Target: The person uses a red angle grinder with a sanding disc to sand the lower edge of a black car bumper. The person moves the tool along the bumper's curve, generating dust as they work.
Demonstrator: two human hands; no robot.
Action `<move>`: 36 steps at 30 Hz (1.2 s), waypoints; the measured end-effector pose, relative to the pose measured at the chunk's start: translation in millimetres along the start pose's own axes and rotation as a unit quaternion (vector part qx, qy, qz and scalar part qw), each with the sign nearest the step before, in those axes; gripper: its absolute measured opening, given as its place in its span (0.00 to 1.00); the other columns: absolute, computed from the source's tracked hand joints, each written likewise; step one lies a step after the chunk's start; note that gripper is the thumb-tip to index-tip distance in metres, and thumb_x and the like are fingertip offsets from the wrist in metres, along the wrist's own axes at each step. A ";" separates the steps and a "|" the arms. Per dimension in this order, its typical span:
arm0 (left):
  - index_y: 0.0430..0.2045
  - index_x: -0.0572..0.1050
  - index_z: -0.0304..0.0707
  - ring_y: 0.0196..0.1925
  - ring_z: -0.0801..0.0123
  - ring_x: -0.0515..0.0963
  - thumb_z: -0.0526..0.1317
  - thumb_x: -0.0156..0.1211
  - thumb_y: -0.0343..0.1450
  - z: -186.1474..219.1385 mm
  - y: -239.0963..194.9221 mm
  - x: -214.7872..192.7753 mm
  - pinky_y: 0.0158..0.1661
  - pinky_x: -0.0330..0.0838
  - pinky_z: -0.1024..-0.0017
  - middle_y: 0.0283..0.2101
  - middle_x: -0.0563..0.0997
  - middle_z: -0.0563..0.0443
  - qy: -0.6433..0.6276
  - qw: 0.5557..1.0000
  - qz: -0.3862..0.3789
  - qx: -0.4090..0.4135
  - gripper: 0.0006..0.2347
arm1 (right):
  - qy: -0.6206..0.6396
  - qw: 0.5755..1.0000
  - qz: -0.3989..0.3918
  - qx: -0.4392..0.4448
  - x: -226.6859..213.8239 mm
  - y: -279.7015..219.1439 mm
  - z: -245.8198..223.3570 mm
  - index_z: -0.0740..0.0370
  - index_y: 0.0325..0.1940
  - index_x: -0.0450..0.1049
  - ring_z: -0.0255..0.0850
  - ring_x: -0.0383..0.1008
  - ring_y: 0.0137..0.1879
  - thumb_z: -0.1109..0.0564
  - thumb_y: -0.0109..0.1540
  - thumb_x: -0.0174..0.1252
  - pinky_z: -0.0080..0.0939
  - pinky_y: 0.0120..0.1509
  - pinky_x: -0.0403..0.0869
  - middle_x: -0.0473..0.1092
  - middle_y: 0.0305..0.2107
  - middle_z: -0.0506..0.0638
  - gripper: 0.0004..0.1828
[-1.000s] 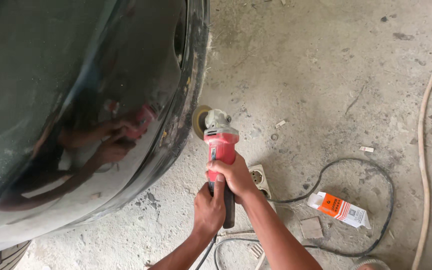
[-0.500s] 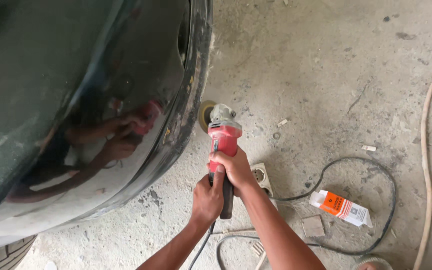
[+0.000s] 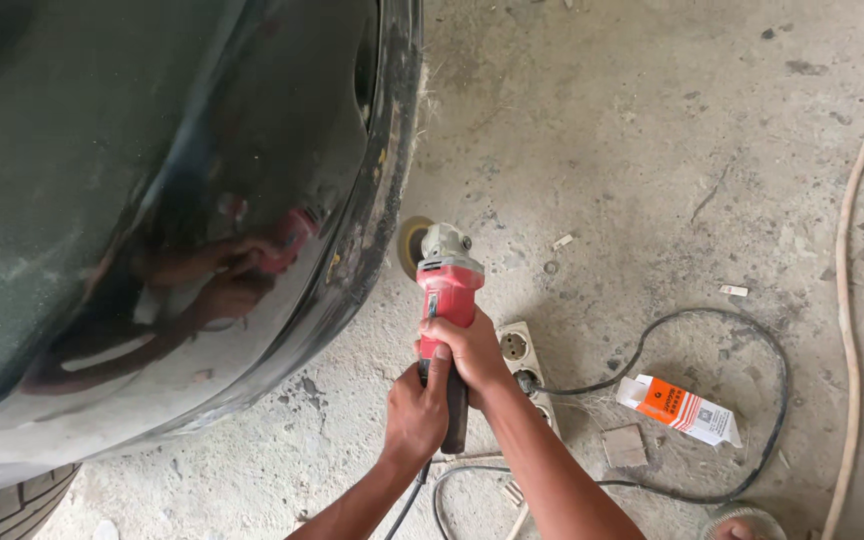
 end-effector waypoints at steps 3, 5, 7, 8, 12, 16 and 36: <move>0.16 0.68 0.41 0.14 0.72 0.67 0.60 0.42 0.70 -19.0 21.3 9.0 0.15 0.64 0.74 0.14 0.70 0.53 -0.077 0.991 -0.028 0.103 0.23 | -0.033 0.999 -0.001 -0.036 0.2 5.8 -2.7 0.65 0.27 0.70 0.45 0.72 0.27 0.65 0.48 0.60 0.40 0.30 0.71 0.66 0.18 0.52 0.06; 0.15 0.68 0.40 0.16 0.71 0.67 0.61 0.42 0.70 -14.1 22.5 1.9 0.18 0.62 0.72 0.15 0.69 0.52 -0.065 0.993 -0.016 0.097 0.24 | -0.033 0.999 0.001 -0.035 6.4 8.2 -4.0 0.64 0.27 0.69 0.43 0.69 0.25 0.65 0.48 0.60 0.40 0.29 0.70 0.66 0.18 0.52 0.07; 0.14 0.68 0.39 0.18 0.70 0.67 0.61 0.42 0.70 -9.4 23.7 -3.7 0.21 0.60 0.69 0.16 0.69 0.52 -0.053 0.994 -0.004 0.096 0.24 | -0.033 0.999 0.001 -0.040 10.9 10.0 -5.9 0.63 0.27 0.68 0.41 0.66 0.24 0.65 0.49 0.60 0.40 0.27 0.68 0.65 0.18 0.52 0.07; 0.14 0.68 0.39 0.19 0.69 0.67 0.61 0.43 0.70 -8.9 23.4 -4.9 0.22 0.60 0.69 0.16 0.69 0.52 -0.051 0.995 -0.003 0.085 0.24 | -0.028 0.999 0.000 -0.041 11.5 9.5 -5.5 0.63 0.27 0.68 0.40 0.66 0.24 0.64 0.49 0.60 0.39 0.28 0.68 0.65 0.18 0.51 0.07; 0.14 0.67 0.39 0.19 0.69 0.67 0.63 0.41 0.69 -18.8 25.2 -2.7 0.22 0.60 0.69 0.16 0.68 0.52 -0.027 0.996 -0.001 0.080 0.25 | -0.027 0.999 0.027 -0.023 13.0 2.3 -4.1 0.62 0.26 0.68 0.39 0.64 0.24 0.64 0.49 0.60 0.38 0.28 0.66 0.63 0.17 0.49 0.07; 0.15 0.67 0.40 0.21 0.70 0.66 0.62 0.42 0.69 -19.6 21.2 -5.4 0.24 0.59 0.69 0.17 0.69 0.53 -0.026 0.996 0.005 0.083 0.24 | -0.033 0.999 0.005 -0.035 12.1 4.1 2.1 0.61 0.24 0.68 0.37 0.63 0.23 0.64 0.50 0.60 0.38 0.28 0.65 0.63 0.16 0.48 0.06; 0.15 0.68 0.37 0.22 0.69 0.66 0.62 0.43 0.68 -37.5 -7.3 -8.0 0.25 0.59 0.67 0.18 0.69 0.51 -0.046 0.995 0.030 0.079 0.25 | -0.002 0.999 -0.019 -0.029 17.1 -24.4 11.5 0.63 0.26 0.67 0.39 0.64 0.23 0.67 0.50 0.60 0.39 0.27 0.67 0.63 0.18 0.51 0.07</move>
Point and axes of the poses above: each hand's wrist, its own y-axis towards the middle knuckle, its own x-axis out of the palm, z = x × y, the point moved 1 cm from there along y, towards the middle knuckle
